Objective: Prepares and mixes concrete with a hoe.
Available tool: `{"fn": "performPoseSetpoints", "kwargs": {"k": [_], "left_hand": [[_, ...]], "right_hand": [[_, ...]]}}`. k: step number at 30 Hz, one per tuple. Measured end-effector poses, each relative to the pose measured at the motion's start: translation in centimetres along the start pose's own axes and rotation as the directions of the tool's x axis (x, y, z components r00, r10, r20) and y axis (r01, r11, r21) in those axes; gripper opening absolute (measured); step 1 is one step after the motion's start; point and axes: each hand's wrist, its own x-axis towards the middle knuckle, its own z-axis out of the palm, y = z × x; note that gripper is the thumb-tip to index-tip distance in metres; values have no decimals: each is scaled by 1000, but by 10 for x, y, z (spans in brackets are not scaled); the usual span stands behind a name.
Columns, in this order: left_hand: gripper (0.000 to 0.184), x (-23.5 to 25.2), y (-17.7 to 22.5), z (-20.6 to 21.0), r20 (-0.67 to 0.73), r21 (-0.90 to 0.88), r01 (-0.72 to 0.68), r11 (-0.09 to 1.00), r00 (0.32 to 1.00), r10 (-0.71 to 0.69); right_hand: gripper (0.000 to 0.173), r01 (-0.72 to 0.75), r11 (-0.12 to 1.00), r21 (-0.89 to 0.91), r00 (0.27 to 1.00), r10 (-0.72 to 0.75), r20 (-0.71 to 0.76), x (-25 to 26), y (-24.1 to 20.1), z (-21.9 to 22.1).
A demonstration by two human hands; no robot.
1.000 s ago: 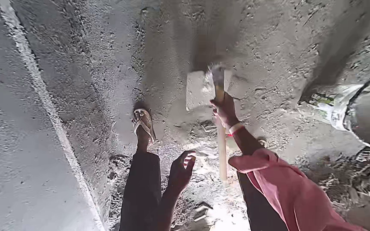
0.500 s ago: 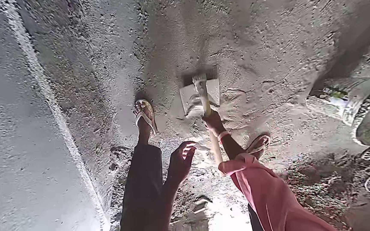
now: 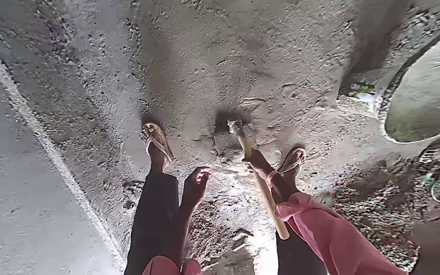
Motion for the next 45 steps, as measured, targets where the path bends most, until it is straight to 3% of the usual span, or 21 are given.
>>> {"fn": "performPoseSetpoints", "kwargs": {"k": [8, 12, 15, 19, 23, 25, 28, 30, 31, 33, 35, 37, 39, 42, 45], "left_hand": [[33, -33, -16, 41, 116, 298, 41, 954, 990, -78], [32, -58, -2, 64, 192, 403, 15, 915, 976, -101], [31, -71, 6, 90, 252, 436, 1, 900, 960, -123], [31, -92, 7, 115, 256, 449, 12, 893, 956, -142], [30, -122, -2, 134, 157, 313, 20, 950, 985, -72], [30, -139, 0, 146, 127, 209, 60, 976, 988, -88], [29, -156, -29, 164, 110, 98, 35, 995, 993, -45], [29, -152, -39, 165, 138, 83, -1, 997, 990, -10], [29, -149, -42, 159, 158, 104, -20, 994, 987, 3], [31, -137, -49, 139, 154, 151, -62, 987, 987, 38], [33, -126, -50, 107, 87, 128, -69, 989, 995, 58], [33, -127, -29, 59, -14, -15, 8, 1000, 1000, -9], [30, -125, -27, 12, -162, -199, 8, 980, 986, -41], [27, -120, -57, -7, -349, -472, -169, 865, 937, -7], [25, -125, -75, -13, -399, -636, -191, 748, 911, -107]], "right_hand": [[19, 98, 942, 320, 995, -101, -7, -159, -7, -159], [16, 258, 880, 398, 965, -211, -159, -256, -3, -245], [16, 393, 810, 435, 902, -248, -353, -299, 14, -293], [18, 625, 707, 330, 711, -341, -615, -276, 42, -335], [22, 760, 642, 103, 457, -416, -786, -252, 37, -382], [32, 781, 624, -28, 339, -462, -819, -265, 35, -392], [25, 871, 447, -203, 108, -577, -809, -279, 27, -392], [23, 857, 435, -274, 64, -619, -783, -291, 16, -369], [22, 828, 481, -290, 91, -624, -776, -296, 12, -349], [24, 681, 646, -345, 215, -626, -749, -292, 6, -305], [33, 468, 796, -383, 426, -583, -692, -273, -1, -253], [38, 342, 842, -417, 630, -535, -563, -236, -18, -188], [29, 346, 829, -438, 766, -520, -379, -173, -39, -108], [26, 374, 841, -390, 886, -449, -118, -88, -52, 8], [35, 422, 746, -515, 886, -459, 61, -37, -75, 126]]}}
